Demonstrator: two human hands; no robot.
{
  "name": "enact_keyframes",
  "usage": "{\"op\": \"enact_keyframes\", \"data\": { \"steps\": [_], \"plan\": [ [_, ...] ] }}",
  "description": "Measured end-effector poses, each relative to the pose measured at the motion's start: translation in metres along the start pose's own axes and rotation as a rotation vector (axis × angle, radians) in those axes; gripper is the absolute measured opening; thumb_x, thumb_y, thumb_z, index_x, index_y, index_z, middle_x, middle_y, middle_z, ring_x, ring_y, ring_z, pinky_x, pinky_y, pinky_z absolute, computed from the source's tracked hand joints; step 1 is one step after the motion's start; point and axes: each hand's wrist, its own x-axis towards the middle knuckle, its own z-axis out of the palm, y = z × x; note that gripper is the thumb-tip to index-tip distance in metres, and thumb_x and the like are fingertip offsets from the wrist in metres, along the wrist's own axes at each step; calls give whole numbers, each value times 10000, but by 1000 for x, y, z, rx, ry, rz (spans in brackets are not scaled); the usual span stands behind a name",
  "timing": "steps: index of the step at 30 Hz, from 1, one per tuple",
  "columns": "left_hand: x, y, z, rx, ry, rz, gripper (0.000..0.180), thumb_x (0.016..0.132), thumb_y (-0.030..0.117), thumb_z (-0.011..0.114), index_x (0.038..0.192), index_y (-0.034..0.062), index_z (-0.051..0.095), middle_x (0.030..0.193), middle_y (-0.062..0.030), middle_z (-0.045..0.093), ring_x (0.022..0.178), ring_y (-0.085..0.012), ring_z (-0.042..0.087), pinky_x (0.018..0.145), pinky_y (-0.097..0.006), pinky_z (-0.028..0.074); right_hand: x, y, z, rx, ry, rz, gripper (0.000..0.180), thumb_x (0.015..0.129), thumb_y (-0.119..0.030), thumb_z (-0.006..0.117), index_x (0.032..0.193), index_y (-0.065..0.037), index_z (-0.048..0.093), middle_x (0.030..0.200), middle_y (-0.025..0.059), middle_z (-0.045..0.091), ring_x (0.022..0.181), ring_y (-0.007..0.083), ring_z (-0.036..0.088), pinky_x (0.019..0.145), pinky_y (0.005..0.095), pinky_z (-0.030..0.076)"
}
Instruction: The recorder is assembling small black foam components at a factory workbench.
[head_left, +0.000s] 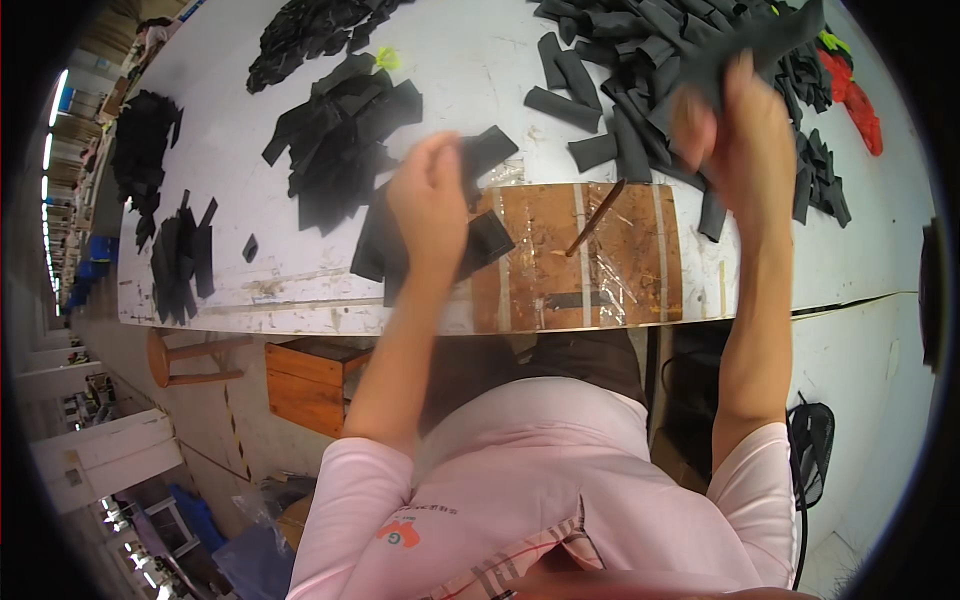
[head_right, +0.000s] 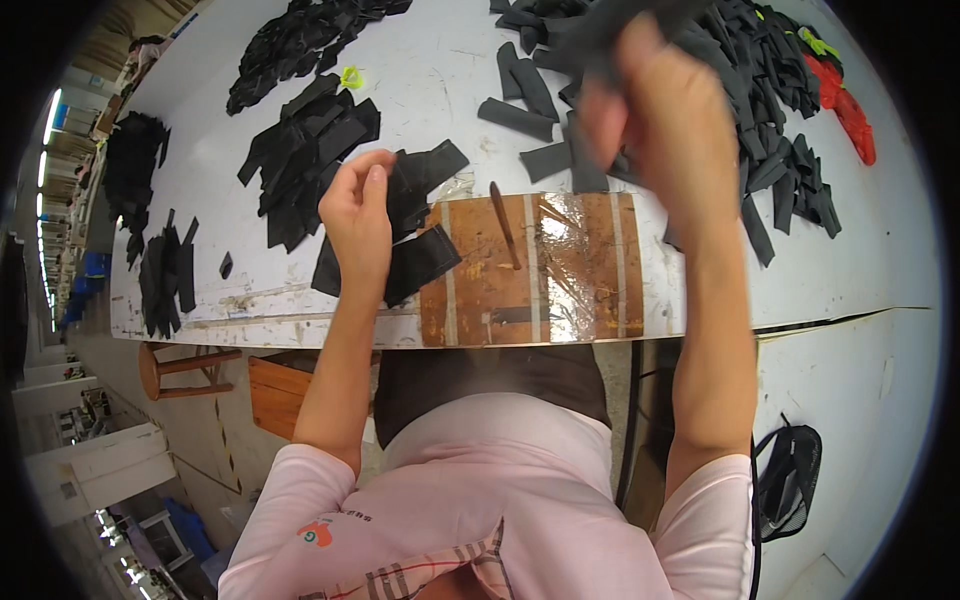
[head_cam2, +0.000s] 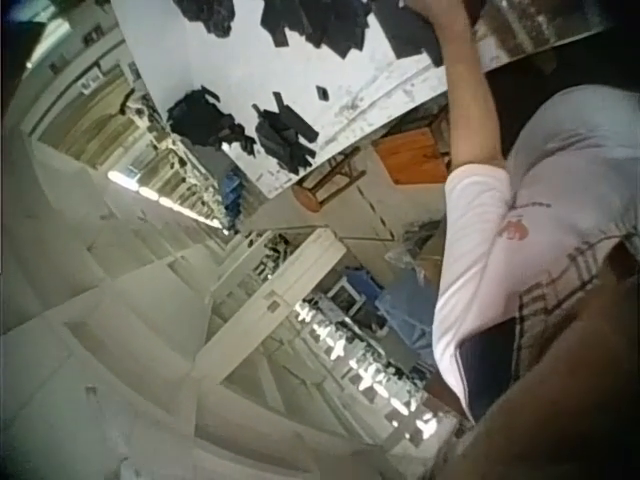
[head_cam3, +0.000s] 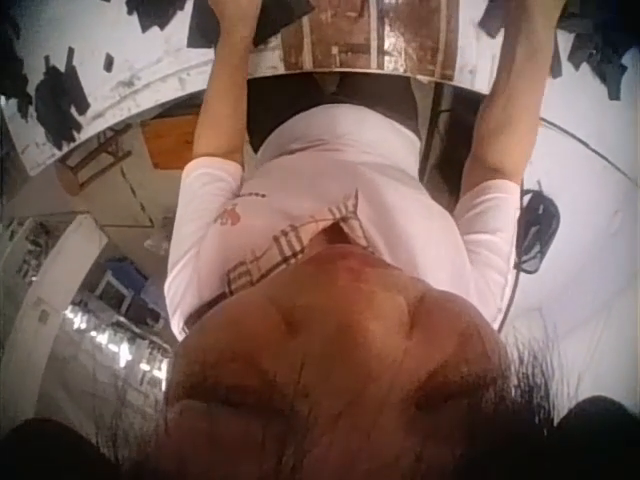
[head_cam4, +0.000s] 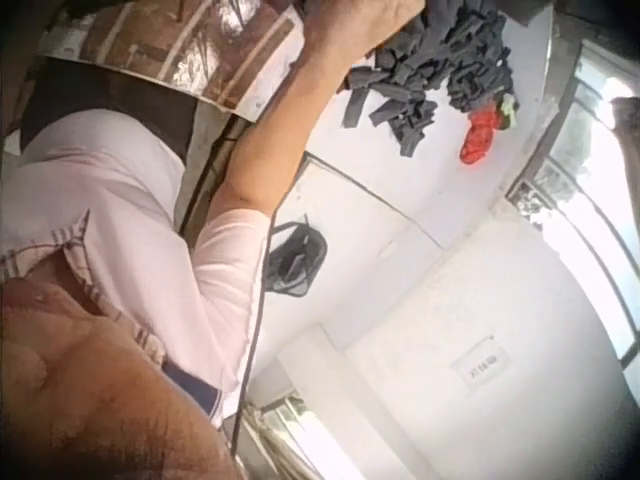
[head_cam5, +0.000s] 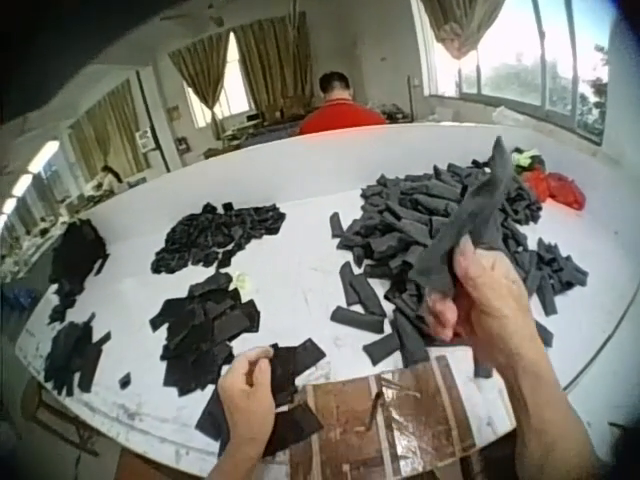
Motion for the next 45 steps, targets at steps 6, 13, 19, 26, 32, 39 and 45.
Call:
{"op": "enact_keyframes", "data": {
  "steps": [6, 13, 19, 26, 32, 39, 45],
  "plan": [
    [39, -86, -36, 955, -177, 2, 242, 658, 112, 631, 864, -7, 587, 836, -166, 602, 825, -307, 550, 722, -358, 426, -44, 28, 7, -316, 446, 52, 442, 869, -401, 383, 815, -9, 579, 562, -9, 485, 495, 50, 395, 470, 192, 292],
    [47, -77, -52, 658, -74, 192, 108, 646, 131, 627, 684, 42, 578, 682, -120, 572, 704, -309, 517, 644, -402, 404, -108, 56, 74, -352, 17, 233, 187, 823, -174, 520, 785, 5, 559, 542, 51, 495, 481, 138, 463, 477, 275, 391],
    [-10, 14, -64, -50, -224, -147, 76, 708, 15, 626, 769, -4, 584, 685, 4, 556, 625, -50, 489, 565, -179, 392, -73, 55, 133, -489, 148, -69, 166, 735, -100, 606, 841, 18, 557, 681, 113, 512, 546, 236, 495, 518, 309, 411],
    [-55, 14, -43, -329, -343, -177, 137, 724, -11, 602, 857, -8, 569, 776, -35, 560, 669, -72, 517, 609, -191, 420, -66, 71, 131, -409, 176, 10, 126, 665, -63, 662, 747, 8, 598, 643, 125, 516, 538, 242, 510, 495, 327, 401],
    [-84, 34, -41, -597, -191, -483, 161, 806, 132, 527, 873, -14, 532, 768, -61, 558, 653, -99, 531, 545, -196, 418, -78, 80, 129, -795, 218, -215, 193, 545, 63, 596, 725, -7, 581, 654, 115, 514, 608, 276, 523, 524, 347, 422],
    [-79, 39, -44, -726, -283, -783, 142, 739, 103, 571, 809, -21, 563, 691, -47, 565, 562, -62, 498, 467, -167, 378, -85, 84, 125, -1015, 156, -448, 266, 488, 46, 580, 747, -14, 565, 678, 81, 486, 645, 250, 502, 544, 335, 427],
    [-84, 27, -37, -516, -207, -741, 100, 715, -8, 501, 790, -23, 565, 618, -54, 560, 465, -74, 496, 394, -177, 373, -95, 79, 121, -980, 41, -389, 295, 577, -103, 652, 843, -7, 571, 728, 92, 496, 680, 248, 515, 549, 302, 432]
  ]
}}
